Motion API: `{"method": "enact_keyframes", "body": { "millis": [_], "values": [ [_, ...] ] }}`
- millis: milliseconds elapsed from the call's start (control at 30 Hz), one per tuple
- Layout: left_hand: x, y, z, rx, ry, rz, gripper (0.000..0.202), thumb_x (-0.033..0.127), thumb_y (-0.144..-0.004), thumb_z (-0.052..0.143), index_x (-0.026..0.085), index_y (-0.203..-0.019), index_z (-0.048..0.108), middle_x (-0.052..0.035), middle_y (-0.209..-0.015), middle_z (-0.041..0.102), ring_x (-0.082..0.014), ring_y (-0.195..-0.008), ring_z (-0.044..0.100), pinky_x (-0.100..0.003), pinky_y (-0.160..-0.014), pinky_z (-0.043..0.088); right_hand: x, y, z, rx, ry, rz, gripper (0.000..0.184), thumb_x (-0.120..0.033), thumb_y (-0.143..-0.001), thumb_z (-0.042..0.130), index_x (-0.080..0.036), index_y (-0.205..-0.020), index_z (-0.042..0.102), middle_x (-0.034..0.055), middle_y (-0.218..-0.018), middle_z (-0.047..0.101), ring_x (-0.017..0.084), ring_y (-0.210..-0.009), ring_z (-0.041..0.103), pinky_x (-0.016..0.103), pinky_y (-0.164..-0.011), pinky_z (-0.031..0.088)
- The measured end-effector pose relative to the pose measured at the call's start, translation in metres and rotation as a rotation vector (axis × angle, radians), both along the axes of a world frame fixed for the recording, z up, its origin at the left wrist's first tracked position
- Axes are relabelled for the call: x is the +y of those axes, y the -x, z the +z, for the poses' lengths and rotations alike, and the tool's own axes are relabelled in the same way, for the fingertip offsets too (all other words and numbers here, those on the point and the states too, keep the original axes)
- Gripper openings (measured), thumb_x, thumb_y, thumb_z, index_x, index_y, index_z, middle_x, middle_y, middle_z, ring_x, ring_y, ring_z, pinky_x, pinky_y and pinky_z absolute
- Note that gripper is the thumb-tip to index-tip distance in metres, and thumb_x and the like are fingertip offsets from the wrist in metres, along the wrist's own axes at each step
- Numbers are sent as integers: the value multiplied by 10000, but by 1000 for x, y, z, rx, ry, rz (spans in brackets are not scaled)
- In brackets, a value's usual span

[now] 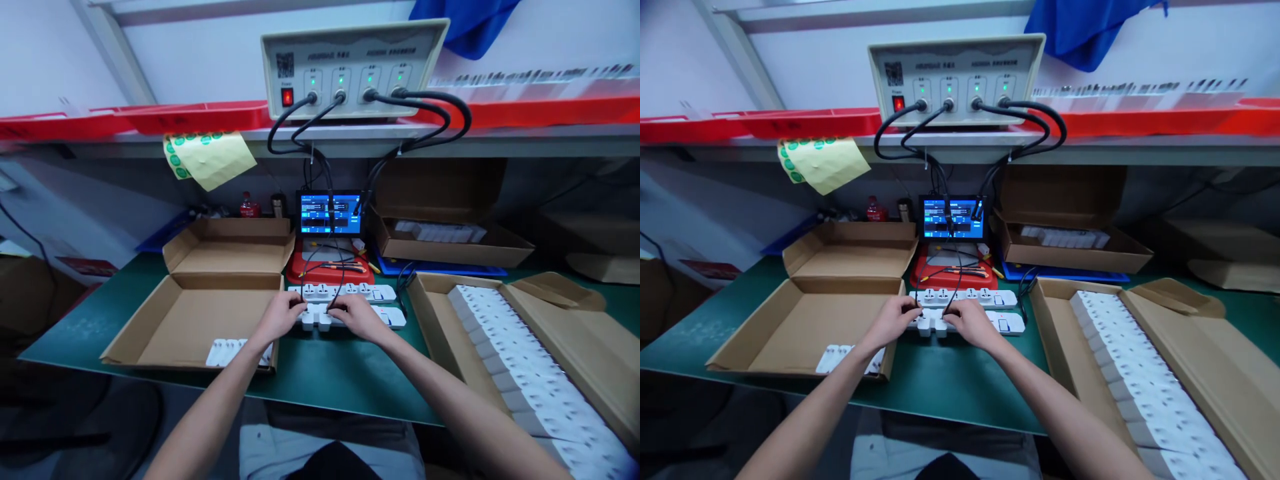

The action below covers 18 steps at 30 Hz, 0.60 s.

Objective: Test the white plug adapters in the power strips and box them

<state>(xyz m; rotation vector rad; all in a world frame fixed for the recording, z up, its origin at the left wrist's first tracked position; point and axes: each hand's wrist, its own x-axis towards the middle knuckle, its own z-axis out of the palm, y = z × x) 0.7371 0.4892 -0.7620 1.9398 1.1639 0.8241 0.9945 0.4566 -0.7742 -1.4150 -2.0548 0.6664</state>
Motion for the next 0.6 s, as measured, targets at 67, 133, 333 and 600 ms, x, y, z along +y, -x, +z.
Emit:
{"method": "enact_keyframes", "body": {
  "millis": [67, 133, 333, 600],
  "values": [
    [0, 1, -3, 32, 1, 5, 265, 317, -956, 679, 189, -729, 726, -28, -730, 737, -199, -738, 632, -310, -720, 458, 5, 4, -3, -29, -2, 4, 160, -235, -985, 722, -231, -905, 860, 49, -983, 889, 256, -921, 809, 319, -808, 541],
    [1, -2, -5, 50, -2, 2, 254, 294, -953, 684, 190, -728, 740, -34, -743, 754, -205, -747, 647, -314, -732, 465, 8, 5, -5, -48, -8, 6, 170, -236, -992, 711, -229, -911, 860, 53, -983, 884, 255, -922, 802, 324, -820, 539],
    [3, -6, -4, 97, -20, -5, 214, 243, -953, 680, 199, -767, 776, -33, -732, 754, -221, -789, 676, -316, -766, 470, 9, 6, -10, -133, -68, -8, 161, -233, -1008, 695, -222, -906, 819, 67, -964, 852, 253, -897, 763, 329, -803, 516],
    [3, -7, -2, 135, -22, -20, 222, 223, -972, 669, 200, -777, 773, -32, -732, 758, -219, -762, 670, -320, -761, 456, 5, 6, -27, -266, -178, 22, 119, -220, -1030, 689, -211, -919, 732, 89, -1004, 786, 247, -932, 703, 352, -849, 530]
  ]
}}
